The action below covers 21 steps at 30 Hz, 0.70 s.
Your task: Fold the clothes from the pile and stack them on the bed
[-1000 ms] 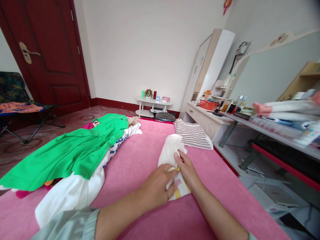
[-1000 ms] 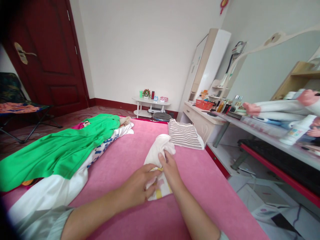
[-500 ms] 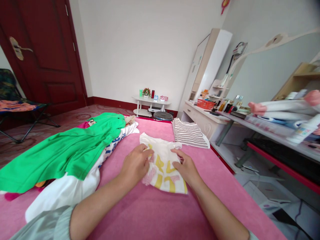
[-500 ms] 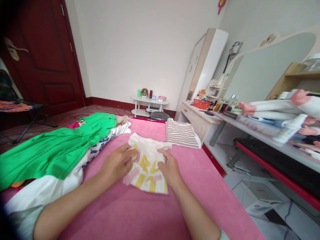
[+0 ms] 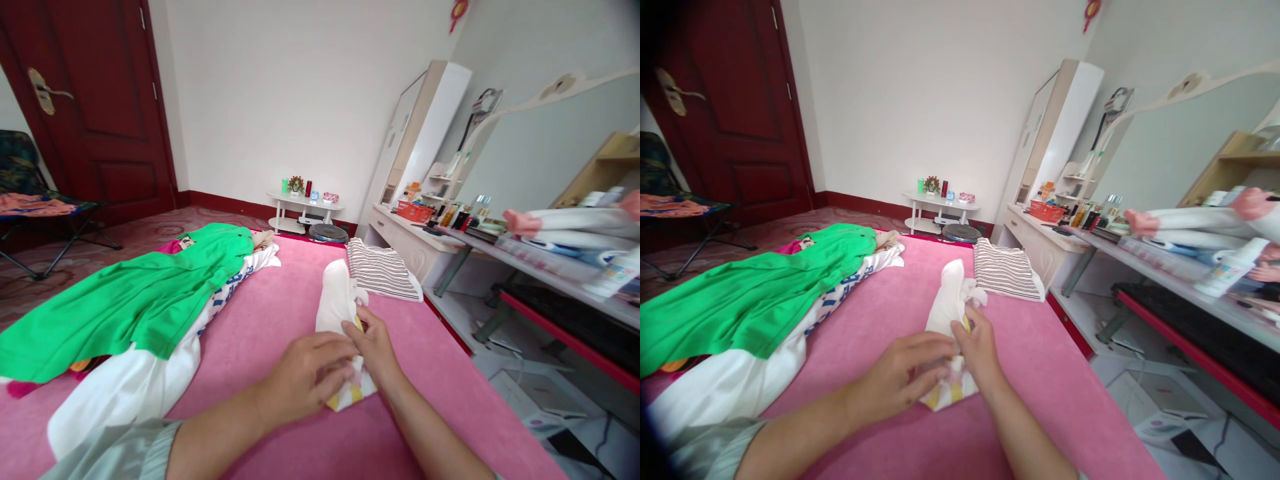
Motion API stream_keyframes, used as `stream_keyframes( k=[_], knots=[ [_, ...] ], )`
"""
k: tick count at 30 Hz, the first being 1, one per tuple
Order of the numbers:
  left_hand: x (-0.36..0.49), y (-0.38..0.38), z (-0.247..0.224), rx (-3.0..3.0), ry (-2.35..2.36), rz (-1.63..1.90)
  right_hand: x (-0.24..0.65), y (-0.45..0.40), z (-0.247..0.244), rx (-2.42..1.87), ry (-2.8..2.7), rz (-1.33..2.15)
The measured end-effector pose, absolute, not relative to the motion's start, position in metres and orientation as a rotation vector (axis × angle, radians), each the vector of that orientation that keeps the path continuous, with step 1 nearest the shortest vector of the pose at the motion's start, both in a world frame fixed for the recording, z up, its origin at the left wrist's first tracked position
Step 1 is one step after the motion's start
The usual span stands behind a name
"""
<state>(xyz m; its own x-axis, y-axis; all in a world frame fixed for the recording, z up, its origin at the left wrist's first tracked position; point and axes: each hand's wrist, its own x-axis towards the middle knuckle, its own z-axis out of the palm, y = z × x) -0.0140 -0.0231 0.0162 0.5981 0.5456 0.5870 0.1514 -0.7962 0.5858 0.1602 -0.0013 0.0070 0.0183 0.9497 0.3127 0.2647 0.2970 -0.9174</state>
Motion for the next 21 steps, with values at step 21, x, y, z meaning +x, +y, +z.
stream_keyframes(
  k=[21],
  knots=[
    [-0.029,0.056,-0.039,1.940,1.126,1.148,0.346,0.216,0.057,-1.936,-1.788,-0.143]
  ],
)
